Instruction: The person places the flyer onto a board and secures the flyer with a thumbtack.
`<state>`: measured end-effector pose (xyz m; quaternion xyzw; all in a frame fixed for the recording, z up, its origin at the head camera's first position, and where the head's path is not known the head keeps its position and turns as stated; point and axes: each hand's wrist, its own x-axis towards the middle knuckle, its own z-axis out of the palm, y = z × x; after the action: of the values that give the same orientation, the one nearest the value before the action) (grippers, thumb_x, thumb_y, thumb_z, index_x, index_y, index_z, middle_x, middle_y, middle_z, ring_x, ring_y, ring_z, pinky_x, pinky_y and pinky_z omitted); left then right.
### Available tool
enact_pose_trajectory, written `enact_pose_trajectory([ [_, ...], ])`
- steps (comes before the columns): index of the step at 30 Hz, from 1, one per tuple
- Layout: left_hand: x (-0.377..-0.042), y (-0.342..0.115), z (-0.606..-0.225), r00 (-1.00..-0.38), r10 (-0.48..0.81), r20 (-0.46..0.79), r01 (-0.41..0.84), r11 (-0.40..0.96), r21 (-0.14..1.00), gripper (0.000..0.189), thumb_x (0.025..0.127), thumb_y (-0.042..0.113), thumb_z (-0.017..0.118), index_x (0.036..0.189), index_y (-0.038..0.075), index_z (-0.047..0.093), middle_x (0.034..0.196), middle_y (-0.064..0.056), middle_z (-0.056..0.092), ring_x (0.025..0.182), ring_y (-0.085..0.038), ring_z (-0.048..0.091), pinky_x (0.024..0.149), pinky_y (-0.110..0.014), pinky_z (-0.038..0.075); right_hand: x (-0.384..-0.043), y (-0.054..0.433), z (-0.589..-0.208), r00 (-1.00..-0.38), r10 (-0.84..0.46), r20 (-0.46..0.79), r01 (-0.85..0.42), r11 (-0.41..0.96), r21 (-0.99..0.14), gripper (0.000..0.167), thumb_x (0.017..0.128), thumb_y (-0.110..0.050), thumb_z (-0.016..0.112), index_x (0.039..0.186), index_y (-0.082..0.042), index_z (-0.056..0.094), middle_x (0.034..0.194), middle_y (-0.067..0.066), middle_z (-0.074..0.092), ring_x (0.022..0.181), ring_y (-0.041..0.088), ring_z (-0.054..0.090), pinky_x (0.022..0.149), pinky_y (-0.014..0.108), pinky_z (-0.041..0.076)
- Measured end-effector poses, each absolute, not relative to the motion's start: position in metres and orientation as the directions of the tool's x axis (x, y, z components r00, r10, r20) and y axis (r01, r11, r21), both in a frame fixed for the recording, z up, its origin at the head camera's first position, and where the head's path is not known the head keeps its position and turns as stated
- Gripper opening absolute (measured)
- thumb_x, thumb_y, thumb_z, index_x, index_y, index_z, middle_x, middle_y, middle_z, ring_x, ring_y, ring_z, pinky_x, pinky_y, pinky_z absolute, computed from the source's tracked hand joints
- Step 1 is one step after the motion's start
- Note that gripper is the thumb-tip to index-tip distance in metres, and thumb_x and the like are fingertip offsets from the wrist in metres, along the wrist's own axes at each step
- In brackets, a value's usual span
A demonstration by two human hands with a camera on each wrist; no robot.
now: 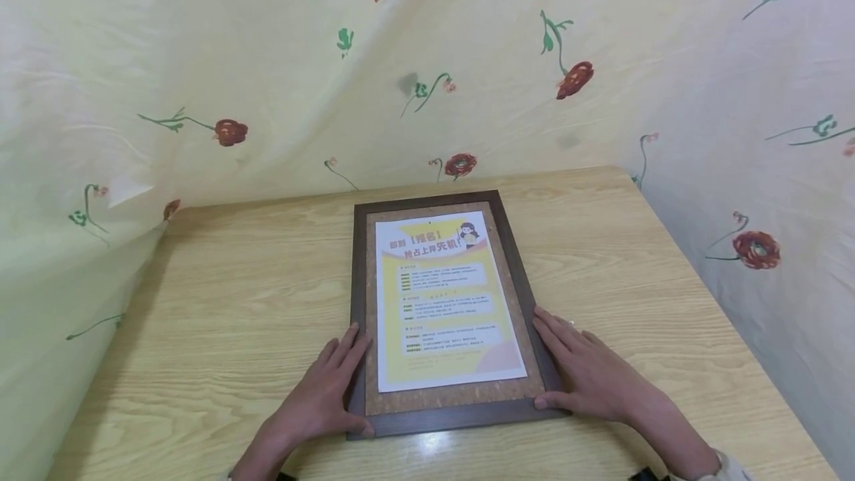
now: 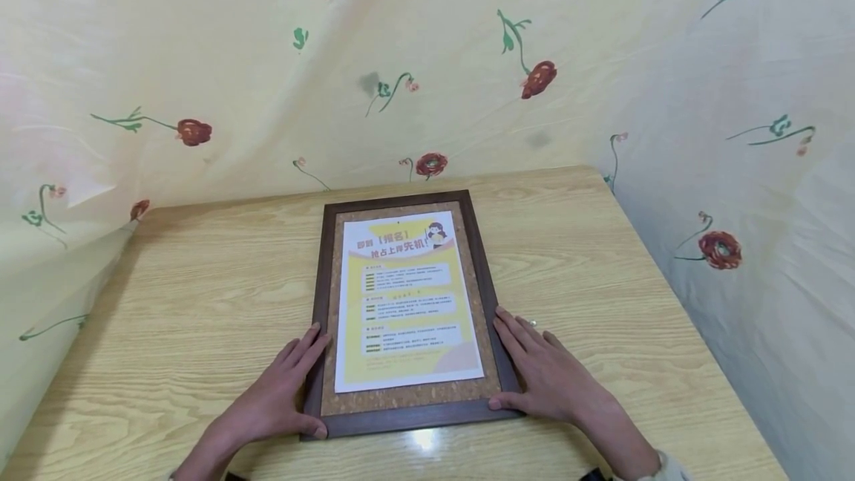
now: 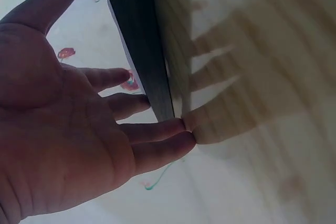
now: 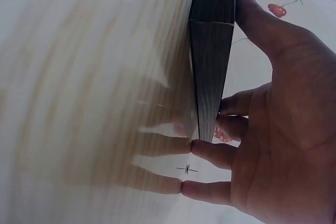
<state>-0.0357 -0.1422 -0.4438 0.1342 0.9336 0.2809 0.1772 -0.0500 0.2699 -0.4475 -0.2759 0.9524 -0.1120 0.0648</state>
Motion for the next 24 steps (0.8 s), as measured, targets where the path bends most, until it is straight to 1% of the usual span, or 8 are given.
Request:
enact_pose_trajectory([
  [5,-0.037,-0.142,-0.443,-0.893,0.361,-0.269,0.17,0.823,0.542,0.126,0.05,0.049,0.095,0.155,0.016,0.033,0.163,-0.018,0.013,0.14,-0.057,0.018,0.107,-0.069,0.025,-0.05,0.27,-0.448,-0.841,-0.538,-0.055,-0.51,0.822,-0.253,0.111,0.079,-0.078,0.055,0.151,0.004,0.032,0.159,0.018,0.025,0.138,0.042,0.036,0.097,0.067,0.039],
  [7,-0.037,-0.143,-0.443,-0.889,0.368,-0.272,0.18,0.827,0.532,0.125,0.05,0.051,0.094,0.155,0.017,0.034,0.163,-0.018,0.013,0.139,-0.057,0.019,0.106,-0.069,0.026,-0.049,0.27,-0.448,-0.843,-0.536,-0.055,-0.507,0.823,-0.255,0.111,0.079,-0.078,0.055,0.151,0.003,0.032,0.16,0.018,0.024,0.138,0.042,0.036,0.098,0.067,0.039],
  [13,-0.035,-0.143,-0.441,-0.881,0.398,-0.255,0.215,0.818,0.533,0.122,0.051,0.05,0.093,0.153,0.013,0.038,0.162,-0.022,0.013,0.136,-0.061,0.02,0.104,-0.071,0.027,-0.048,0.269,-0.447,-0.843,-0.536,-0.044,-0.509,0.821,-0.26,0.111,0.079,-0.078,0.055,0.151,0.003,0.032,0.159,0.018,0.026,0.137,0.042,0.038,0.097,0.067,0.039],
  [17,-0.035,-0.143,-0.441,-0.877,0.401,-0.266,0.212,0.818,0.535,0.12,0.052,0.049,0.093,0.152,0.012,0.039,0.162,-0.022,0.011,0.136,-0.062,0.018,0.103,-0.072,0.027,-0.049,0.269,-0.445,-0.844,-0.533,-0.058,-0.501,0.823,-0.268,0.11,0.08,-0.078,0.055,0.151,0.004,0.033,0.159,0.018,0.026,0.138,0.042,0.037,0.098,0.067,0.038],
  [21,-0.036,-0.142,-0.44,-0.874,0.397,-0.281,0.204,0.823,0.53,0.118,0.052,0.048,0.093,0.152,0.011,0.04,0.162,-0.022,0.01,0.137,-0.062,0.017,0.103,-0.072,0.026,-0.052,0.271,-0.439,-0.841,-0.537,-0.063,-0.494,0.81,-0.316,0.101,0.083,-0.071,0.059,0.149,0.003,0.038,0.157,0.019,0.029,0.137,0.04,0.039,0.102,0.06,0.04],
  [24,-0.037,-0.141,-0.439,-0.873,0.395,-0.286,0.203,0.827,0.524,0.118,0.052,0.047,0.093,0.151,0.011,0.041,0.162,-0.022,0.009,0.137,-0.061,0.018,0.103,-0.073,0.027,-0.056,0.275,-0.43,-0.84,-0.542,-0.007,-0.506,0.788,-0.352,0.086,0.086,-0.059,0.066,0.144,0.001,0.047,0.151,0.02,0.04,0.131,0.039,0.047,0.1,0.055,0.044],
])
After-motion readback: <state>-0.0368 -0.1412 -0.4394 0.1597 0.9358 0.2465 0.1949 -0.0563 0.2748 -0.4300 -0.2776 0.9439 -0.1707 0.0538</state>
